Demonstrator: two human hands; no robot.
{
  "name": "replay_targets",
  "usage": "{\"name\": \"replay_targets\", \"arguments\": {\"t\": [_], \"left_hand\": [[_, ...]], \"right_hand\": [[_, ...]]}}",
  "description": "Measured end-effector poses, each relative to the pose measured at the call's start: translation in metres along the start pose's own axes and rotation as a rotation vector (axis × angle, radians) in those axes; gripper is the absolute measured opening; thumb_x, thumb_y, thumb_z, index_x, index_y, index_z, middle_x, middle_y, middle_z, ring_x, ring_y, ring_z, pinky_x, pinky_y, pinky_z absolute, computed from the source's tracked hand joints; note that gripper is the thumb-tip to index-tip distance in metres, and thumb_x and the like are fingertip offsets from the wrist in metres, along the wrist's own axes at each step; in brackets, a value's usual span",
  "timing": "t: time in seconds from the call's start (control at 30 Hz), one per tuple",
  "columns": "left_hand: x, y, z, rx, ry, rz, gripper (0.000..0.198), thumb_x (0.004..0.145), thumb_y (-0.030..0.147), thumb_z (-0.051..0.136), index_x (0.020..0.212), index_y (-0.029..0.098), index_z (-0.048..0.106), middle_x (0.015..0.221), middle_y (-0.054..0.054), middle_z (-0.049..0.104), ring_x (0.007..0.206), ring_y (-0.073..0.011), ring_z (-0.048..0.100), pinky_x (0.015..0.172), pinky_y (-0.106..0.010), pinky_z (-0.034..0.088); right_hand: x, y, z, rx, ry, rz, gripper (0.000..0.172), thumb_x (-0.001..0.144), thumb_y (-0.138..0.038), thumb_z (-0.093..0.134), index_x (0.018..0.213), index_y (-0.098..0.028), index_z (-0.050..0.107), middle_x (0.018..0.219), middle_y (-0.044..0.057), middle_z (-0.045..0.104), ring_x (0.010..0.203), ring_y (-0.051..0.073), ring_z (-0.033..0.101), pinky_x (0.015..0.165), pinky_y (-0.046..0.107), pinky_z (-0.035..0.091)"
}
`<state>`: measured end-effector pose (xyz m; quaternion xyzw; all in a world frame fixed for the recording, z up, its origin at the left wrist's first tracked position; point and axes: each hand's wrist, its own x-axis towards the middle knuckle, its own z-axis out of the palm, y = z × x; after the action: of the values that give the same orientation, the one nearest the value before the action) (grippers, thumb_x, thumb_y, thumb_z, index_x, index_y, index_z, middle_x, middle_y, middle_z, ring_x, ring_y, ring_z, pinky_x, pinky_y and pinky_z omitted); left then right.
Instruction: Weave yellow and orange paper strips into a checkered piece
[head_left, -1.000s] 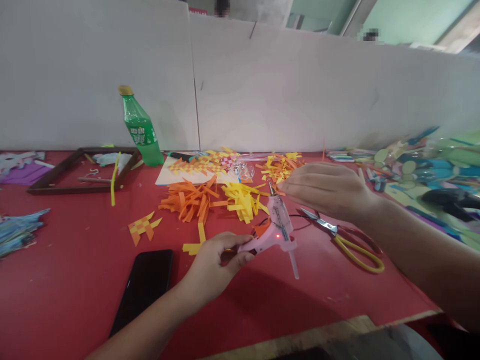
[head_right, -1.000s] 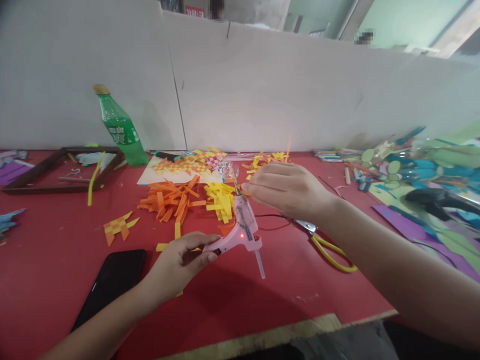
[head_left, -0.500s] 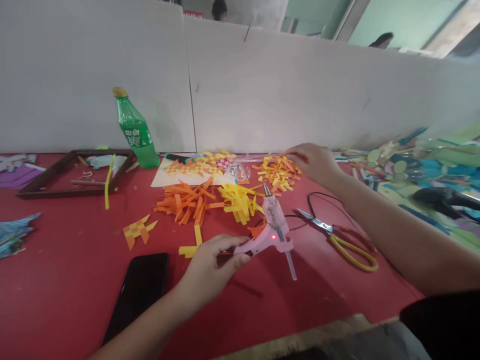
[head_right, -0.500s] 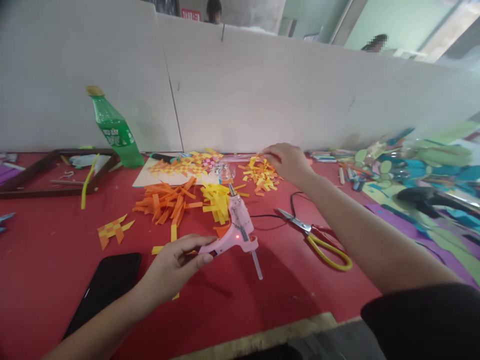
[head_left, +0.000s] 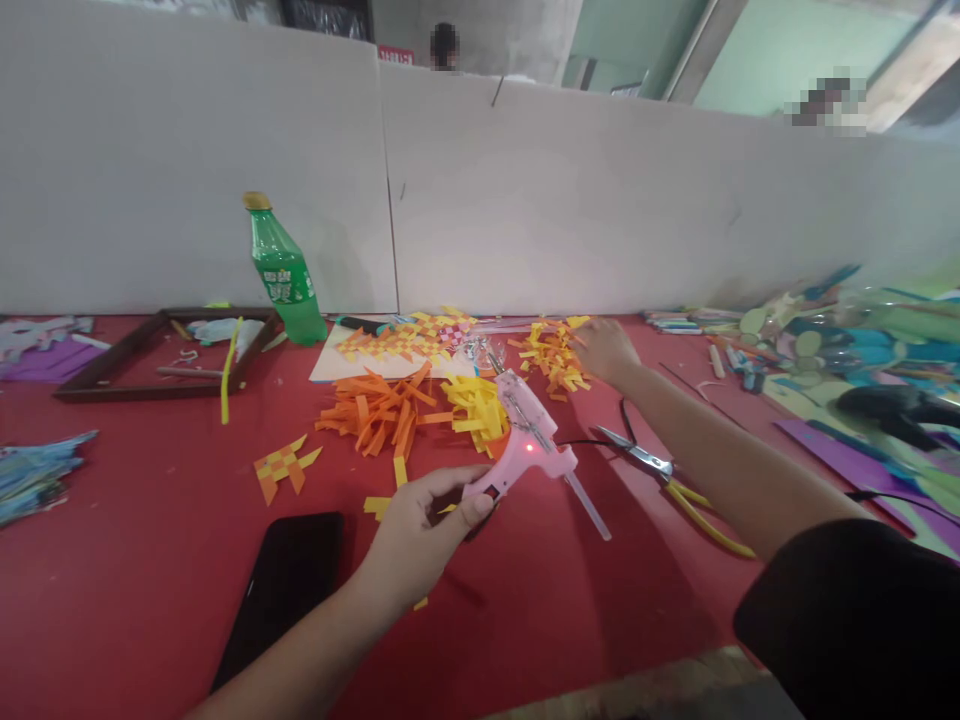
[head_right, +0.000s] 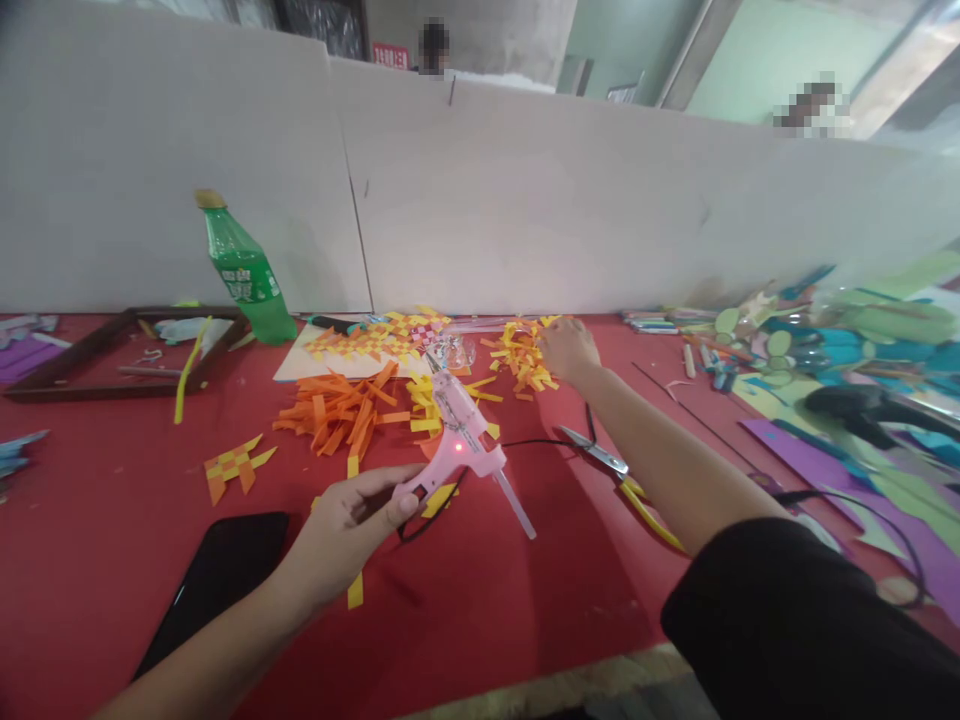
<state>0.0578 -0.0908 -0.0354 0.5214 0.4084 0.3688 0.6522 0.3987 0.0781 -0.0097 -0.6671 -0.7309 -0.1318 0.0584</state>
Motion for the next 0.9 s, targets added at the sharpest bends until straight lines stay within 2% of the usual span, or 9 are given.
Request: {"name": "replay_targets", "arguments": {"t": [0.1,0.17,0.27,0.33,0.4,0.57,0.67,0.8,0.9], "left_hand": [[0.000,0.001,0.001,-0.096,0.039,0.004,0.043,0.075,0.044,0.076,0.109,0.018,0.072,0.104,-0.010,0.075,0.092,-0.0233,0.069,0.085,-0.036,0.054],[0.001,0.002,0.001,-0.169,0.069,0.003,0.045,0.071,0.045,0.079,0.107,0.018,0.073,0.102,-0.010,0.076,0.089,-0.0217,0.069,0.086,-0.036,0.053],[0.001,0.002,0.003,-0.274,0.109,-0.013,0.049,0.066,0.046,0.083,0.104,0.016,0.073,0.092,-0.008,0.076,0.080,-0.0184,0.069,0.082,-0.034,0.054],[0.001,0.003,0.004,-0.332,0.121,-0.019,0.051,0.063,0.045,0.085,0.103,0.016,0.073,0.089,-0.006,0.075,0.078,-0.0165,0.068,0.080,-0.031,0.054],[0.001,0.003,0.005,-0.359,0.124,0.003,0.049,0.062,0.042,0.087,0.101,0.017,0.071,0.091,-0.005,0.074,0.081,-0.0150,0.068,0.080,-0.029,0.053],[0.002,0.003,0.007,-0.387,0.055,0.102,0.040,0.063,0.034,0.087,0.089,0.018,0.062,0.086,0.000,0.070,0.078,-0.0112,0.064,0.072,-0.022,0.050],[0.003,0.002,0.007,-0.428,0.021,0.102,0.042,0.062,0.033,0.088,0.083,0.019,0.054,0.079,0.003,0.068,0.073,-0.0103,0.063,0.069,-0.022,0.049],[0.002,0.000,0.006,-0.459,-0.057,0.078,0.046,0.061,0.031,0.089,0.086,0.020,0.051,0.083,0.001,0.070,0.079,-0.0124,0.066,0.076,-0.025,0.049],[0.001,0.000,0.006,-0.457,-0.105,0.066,0.045,0.065,0.041,0.086,0.090,0.019,0.054,0.100,-0.006,0.070,0.094,-0.0185,0.067,0.086,-0.033,0.049]], "right_hand": [[-0.023,-0.016,-0.023,0.050,0.118,0.015,0.027,0.095,-0.017,0.043,0.112,-0.009,0.063,0.118,0.017,0.063,0.117,0.030,0.055,0.101,0.051,0.042],[-0.053,-0.037,-0.037,0.114,0.126,-0.048,0.025,0.091,-0.016,0.045,0.105,-0.012,0.066,0.110,0.014,0.068,0.109,0.028,0.060,0.098,0.046,0.045],[-0.108,-0.082,-0.052,0.298,0.039,-0.232,0.020,0.090,-0.024,0.050,0.097,-0.020,0.068,0.098,0.006,0.072,0.094,0.023,0.067,0.087,0.038,0.053],[-0.139,-0.112,-0.057,0.632,-0.108,-0.306,0.030,0.088,-0.033,0.058,0.116,-0.023,0.063,0.113,0.007,0.069,0.104,0.024,0.065,0.092,0.039,0.053],[-0.157,-0.136,-0.061,0.896,-0.170,-0.248,0.044,0.087,-0.042,0.061,0.128,-0.027,0.056,0.125,0.007,0.065,0.115,0.025,0.061,0.098,0.042,0.051],[-0.157,-0.170,-0.064,1.385,-0.338,-0.059,0.043,0.088,-0.057,0.055,0.115,-0.025,0.065,0.113,0.008,0.070,0.105,0.025,0.066,0.093,0.045,0.055],[-0.156,-0.182,-0.061,1.586,-0.336,-0.038,0.035,0.087,-0.055,0.057,0.104,-0.027,0.068,0.102,0.005,0.073,0.096,0.022,0.069,0.089,0.042,0.057],[-0.158,-0.182,-0.060,1.599,-0.211,-0.072,0.027,0.091,-0.050,0.055,0.098,-0.026,0.066,0.099,0.004,0.074,0.090,0.019,0.071,0.083,0.036,0.059],[-0.144,-0.155,-0.076,1.372,-0.061,-0.169,0.027,0.096,-0.044,0.049,0.101,-0.023,0.065,0.092,0.004,0.074,0.080,0.017,0.072,0.072,0.032,0.060]]}}
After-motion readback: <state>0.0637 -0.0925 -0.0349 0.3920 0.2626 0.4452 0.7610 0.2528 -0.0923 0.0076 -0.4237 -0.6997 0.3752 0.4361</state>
